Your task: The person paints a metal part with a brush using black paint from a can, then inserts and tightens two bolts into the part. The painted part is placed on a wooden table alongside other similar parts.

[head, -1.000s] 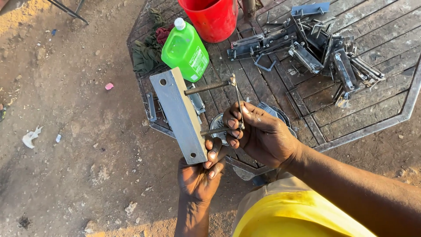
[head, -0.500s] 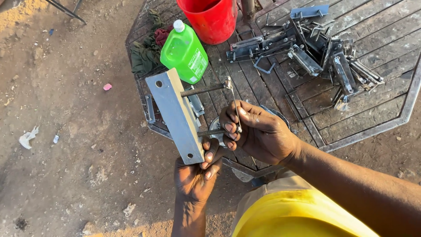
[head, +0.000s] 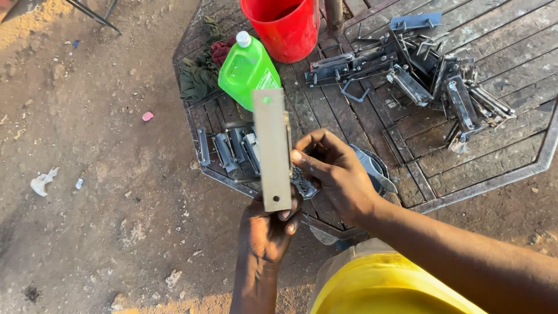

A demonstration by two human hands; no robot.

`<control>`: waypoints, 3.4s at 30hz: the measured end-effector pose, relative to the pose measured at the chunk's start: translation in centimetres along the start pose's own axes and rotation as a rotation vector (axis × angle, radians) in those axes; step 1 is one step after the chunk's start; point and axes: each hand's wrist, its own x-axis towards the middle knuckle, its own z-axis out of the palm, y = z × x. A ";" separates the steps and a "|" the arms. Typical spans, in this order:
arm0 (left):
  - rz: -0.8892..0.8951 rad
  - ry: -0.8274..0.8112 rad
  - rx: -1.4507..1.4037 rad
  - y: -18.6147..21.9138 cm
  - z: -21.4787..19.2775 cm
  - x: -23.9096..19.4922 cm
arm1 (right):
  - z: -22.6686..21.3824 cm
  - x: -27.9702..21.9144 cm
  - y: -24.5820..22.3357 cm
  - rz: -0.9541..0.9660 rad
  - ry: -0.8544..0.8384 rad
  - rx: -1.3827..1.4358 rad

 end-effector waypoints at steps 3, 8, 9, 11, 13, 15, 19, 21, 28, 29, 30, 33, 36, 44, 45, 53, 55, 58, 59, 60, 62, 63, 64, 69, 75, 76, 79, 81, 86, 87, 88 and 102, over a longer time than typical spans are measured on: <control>0.079 0.164 0.174 -0.4 -0.1 0.0 | 0.1 -0.2 -0.1 -0.080 0.129 -0.115; 0.200 0.341 0.417 -0.7 1.7 -0.3 | -0.9 0.1 0.0 0.041 0.125 -0.120; 0.223 0.357 0.486 -0.7 1.7 -0.4 | -1.0 0.1 0.1 0.120 0.130 -0.067; 0.223 0.354 0.478 -0.6 1.8 -0.4 | -0.8 -0.3 -0.3 0.145 0.108 -0.059; 0.219 0.338 0.465 -1.0 1.8 -0.2 | -1.1 -0.6 -0.8 0.161 0.093 -0.060; 0.260 0.388 0.568 -0.8 2.1 -0.5 | -0.7 -0.6 -1.1 0.222 0.128 -0.028; 0.278 0.447 0.645 -0.9 3.5 -0.7 | -1.4 -0.6 -0.3 0.294 0.160 0.107; 0.290 0.463 0.653 -0.8 4.1 -1.0 | -1.6 -0.6 0.5 0.340 0.128 0.201; 0.292 0.541 0.674 -1.6 4.0 -1.0 | -1.5 -1.4 -0.2 0.335 0.065 0.170; 0.300 0.550 0.682 -1.7 4.1 -1.0 | -1.4 -1.6 -0.3 0.225 -0.078 0.099; 0.311 0.553 0.688 -1.8 4.2 -0.9 | -1.4 -1.7 -0.6 0.111 -0.221 0.025; 0.326 0.585 0.738 -1.9 5.5 -0.9 | -0.4 -2.1 -1.5 0.320 -0.045 -0.013; 0.360 0.573 0.748 -2.4 4.7 -1.0 | 0.8 -2.2 -2.3 0.440 0.103 -0.039; 0.312 0.469 0.598 -4.0 2.7 -1.1 | 1.5 -2.3 -3.5 0.515 0.207 -0.055; 0.287 0.462 0.602 -4.2 2.8 -1.2 | 1.6 -2.4 -3.8 0.536 0.238 -0.126; 1.002 -0.126 1.636 -0.9 5.2 -1.5 | 0.6 -2.0 -5.2 0.580 0.178 -0.280; 0.911 -0.204 1.709 0.9 6.5 -1.3 | 0.2 -1.9 -4.3 0.561 0.102 -0.251; 0.897 -0.319 1.852 1.8 6.4 -0.1 | -0.2 -2.1 -4.2 0.601 0.034 -0.269; 0.917 -0.292 1.811 1.8 6.4 0.1 | -0.1 -2.4 -4.1 0.544 0.053 -0.283; 0.940 -0.268 1.770 1.8 6.4 0.5 | -0.1 -2.4 -4.0 0.482 0.070 -0.298; 0.883 -0.245 1.731 1.8 5.9 0.7 | -1.1 -2.1 -3.4 0.496 0.043 -0.320; 0.824 -0.218 1.693 1.8 5.6 0.7 | -1.5 -2.0 -3.1 0.512 0.013 -0.340; 0.820 -0.215 1.695 1.6 5.7 0.6 | -2.0 -2.0 -2.4 0.516 0.012 -0.338; 0.727 0.056 1.669 0.5 6.2 0.8 | -4.6 -1.1 -0.2 0.592 -0.012 -0.313; 0.869 0.130 1.885 -0.6 3.9 2.0 | -17.3 6.0 7.7 0.418 0.511 -0.543; 0.861 0.134 1.891 -0.7 3.8 2.3 | -20.2 6.5 9.0 0.426 0.509 -0.539; 0.907 0.100 1.975 -1.0 3.3 3.3 | -28.2 7.4 12.6 0.521 0.532 -1.201; 0.855 0.098 1.968 -1.7 2.8 4.2 | -32.1 7.4 13.8 0.687 0.515 -1.427; 0.839 0.071 1.912 -2.7 2.7 6.8 | -36.4 7.9 16.3 0.759 0.423 -1.541; 0.879 0.044 1.915 -3.0 2.5 7.4 | -35.9 7.7 15.8 0.781 0.373 -1.536; 0.873 0.042 1.913 -3.4 2.7 7.9 | -36.6 8.0 16.0 0.787 0.376 -1.536; 0.855 0.017 1.871 -5.7 2.5 10.0 | -34.6 9.0 11.9 0.206 0.507 -0.823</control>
